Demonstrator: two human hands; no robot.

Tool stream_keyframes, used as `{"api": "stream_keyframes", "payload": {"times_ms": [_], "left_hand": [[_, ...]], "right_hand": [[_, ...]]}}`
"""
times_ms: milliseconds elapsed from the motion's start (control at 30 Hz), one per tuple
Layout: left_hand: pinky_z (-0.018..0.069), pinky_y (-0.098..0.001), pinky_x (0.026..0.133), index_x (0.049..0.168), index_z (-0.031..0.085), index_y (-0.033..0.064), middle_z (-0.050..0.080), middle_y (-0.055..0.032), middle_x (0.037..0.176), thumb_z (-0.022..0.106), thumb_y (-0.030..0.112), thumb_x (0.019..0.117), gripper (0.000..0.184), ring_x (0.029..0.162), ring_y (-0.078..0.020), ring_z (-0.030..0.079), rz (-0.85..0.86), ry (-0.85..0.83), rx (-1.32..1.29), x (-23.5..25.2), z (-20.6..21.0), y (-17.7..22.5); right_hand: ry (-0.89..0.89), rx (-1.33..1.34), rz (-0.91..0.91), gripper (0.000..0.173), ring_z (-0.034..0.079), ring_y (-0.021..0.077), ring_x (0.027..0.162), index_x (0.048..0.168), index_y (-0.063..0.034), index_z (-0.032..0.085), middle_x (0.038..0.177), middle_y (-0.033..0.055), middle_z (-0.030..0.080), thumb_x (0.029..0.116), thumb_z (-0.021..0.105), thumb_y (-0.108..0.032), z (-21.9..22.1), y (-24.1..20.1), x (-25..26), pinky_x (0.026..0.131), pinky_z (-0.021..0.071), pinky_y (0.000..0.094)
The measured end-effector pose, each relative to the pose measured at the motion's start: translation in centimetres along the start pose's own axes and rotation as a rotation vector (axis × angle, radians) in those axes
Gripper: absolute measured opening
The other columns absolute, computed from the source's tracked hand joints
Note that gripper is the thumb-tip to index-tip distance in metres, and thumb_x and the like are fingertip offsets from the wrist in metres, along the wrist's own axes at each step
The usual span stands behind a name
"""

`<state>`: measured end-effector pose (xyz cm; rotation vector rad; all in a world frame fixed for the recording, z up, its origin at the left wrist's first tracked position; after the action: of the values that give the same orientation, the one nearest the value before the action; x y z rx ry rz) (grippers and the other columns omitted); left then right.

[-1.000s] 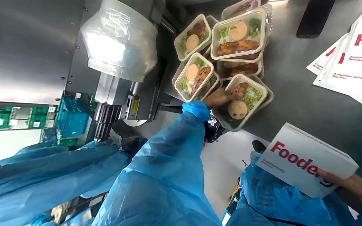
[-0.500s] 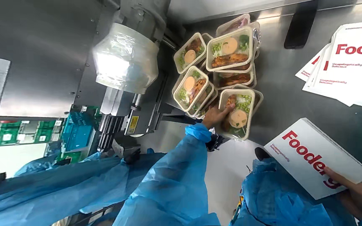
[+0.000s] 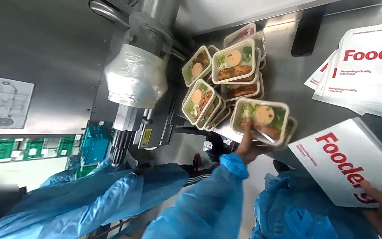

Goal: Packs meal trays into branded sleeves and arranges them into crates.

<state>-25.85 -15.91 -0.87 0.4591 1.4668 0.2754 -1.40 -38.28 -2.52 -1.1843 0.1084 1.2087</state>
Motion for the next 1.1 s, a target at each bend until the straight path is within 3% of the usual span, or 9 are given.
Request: {"api": "stream_keyframes", "payload": {"times_ms": [100,200,267,367,533,667,767,933,1100], "left_hand": [[0.0567,-0.0505,0.091,0.157,0.030,0.0153,0.052,-0.0220,0.145,0.031,0.093,0.0834,0.107,0.116,-0.0367,0.063,0.042,0.038,-0.141,-0.6,3.0,0.1],[0.0513,-0.0556,0.098,0.158,0.023,0.0043,0.044,-0.0282,0.149,0.054,0.055,0.1019,0.082,0.125,-0.0416,0.055,0.301,0.372,0.041,-2.5,-3.4,2.1],[0.0505,-0.0556,0.097,0.150,0.032,-0.0058,0.050,-0.0318,0.138,0.069,0.044,0.0954,0.083,0.119,-0.0416,0.057,0.587,0.558,0.376,-3.6,-7.7,6.8],[0.0531,-0.0513,0.088,0.128,0.059,-0.0057,0.066,-0.0233,0.112,0.061,0.046,0.1012,0.058,0.099,-0.0312,0.065,0.620,0.335,0.663,-0.8,-6.6,11.6],[0.0602,-0.0428,0.089,0.137,0.051,0.0002,0.069,-0.0148,0.114,0.063,0.012,0.0989,0.041,0.099,-0.0223,0.071,0.823,-0.184,0.281,-0.8,-3.0,12.9],[0.0602,-0.0403,0.086,0.151,0.030,0.0178,0.062,-0.0051,0.128,0.056,0.016,0.0989,0.058,0.104,-0.0161,0.068,0.890,-0.328,0.077,-5.8,-6.3,11.5],[0.0585,-0.0333,0.092,0.161,0.027,0.0302,0.054,0.0033,0.148,0.054,0.044,0.1017,0.067,0.117,-0.0092,0.064,0.965,-0.413,0.141,-10.6,-9.2,9.5],[0.0590,-0.0297,0.094,0.150,0.050,0.0183,0.069,0.0008,0.129,0.057,0.055,0.0986,0.064,0.112,-0.0078,0.068,0.871,-0.509,-0.091,-12.5,-11.0,3.2],[0.0585,-0.0322,0.096,0.157,0.041,0.0187,0.066,-0.0017,0.134,0.051,0.056,0.1009,0.068,0.114,-0.0100,0.067,0.669,-0.604,-0.061,-10.8,-7.2,-1.8]], "right_hand": [[0.009,0.002,-0.024,0.022,0.072,0.0060,0.092,0.111,-0.0106,0.062,0.096,-0.0064,0.076,0.0900,0.062,-0.004,-0.7,-0.7,-0.2,0.087,0.0602,0.0279],[0.084,-0.105,-0.065,0.022,0.072,0.0052,0.089,0.117,-0.0068,0.056,0.095,-0.0074,0.074,0.0950,0.060,-0.007,-0.2,-1.3,0.5,0.084,0.0616,0.0269],[0.066,-0.176,-0.144,0.042,0.072,0.0076,0.091,0.125,-0.0023,0.051,0.100,-0.0041,0.072,0.0899,0.069,-0.015,1.1,-1.9,1.7,0.084,0.0623,0.0289],[0.063,-0.312,-0.156,0.056,0.072,0.0123,0.092,0.130,-0.0005,0.053,0.104,0.0039,0.072,0.0822,0.077,-0.020,4.1,-2.9,4.7,0.081,0.0632,0.0322],[0.113,-0.409,-0.148,0.041,0.072,0.0171,0.088,0.125,-0.0059,0.063,0.102,0.0069,0.074,0.0907,0.077,-0.023,8.9,-5.8,6.8,0.079,0.0619,0.0397],[0.036,-0.417,-0.197,0.024,0.072,0.0136,0.077,0.119,-0.0058,0.065,0.093,0.0054,0.075,0.0963,0.067,-0.015,11.4,-8.9,1.6,0.069,0.0628,0.0331],[-0.066,-0.409,-0.204,0.020,0.073,0.0092,0.071,0.113,-0.0137,0.066,0.088,0.0002,0.077,0.0950,0.058,-0.017,12.8,-9.0,-4.3,0.062,0.0632,0.0277],[0.002,-0.306,0.000,0.039,0.072,0.0094,0.073,0.104,-0.0184,0.065,0.084,0.0002,0.074,0.1060,0.027,-0.026,11.9,-6.1,-9.9,0.063,0.0620,0.0295],[0.099,-0.378,-0.056,0.031,0.072,0.0096,0.072,0.102,-0.0182,0.070,0.083,-0.0003,0.075,0.1020,0.043,-0.034,11.6,-4.7,-12.7,0.063,0.0621,0.0303]]}}
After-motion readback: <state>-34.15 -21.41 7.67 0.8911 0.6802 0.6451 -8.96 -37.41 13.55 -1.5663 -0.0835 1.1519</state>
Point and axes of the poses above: each hand's wrist, its own x-axis towards the middle knuckle, its own z-axis out of the palm, y = z × x, the point moved 10 cm from there along x, towards the middle knuckle
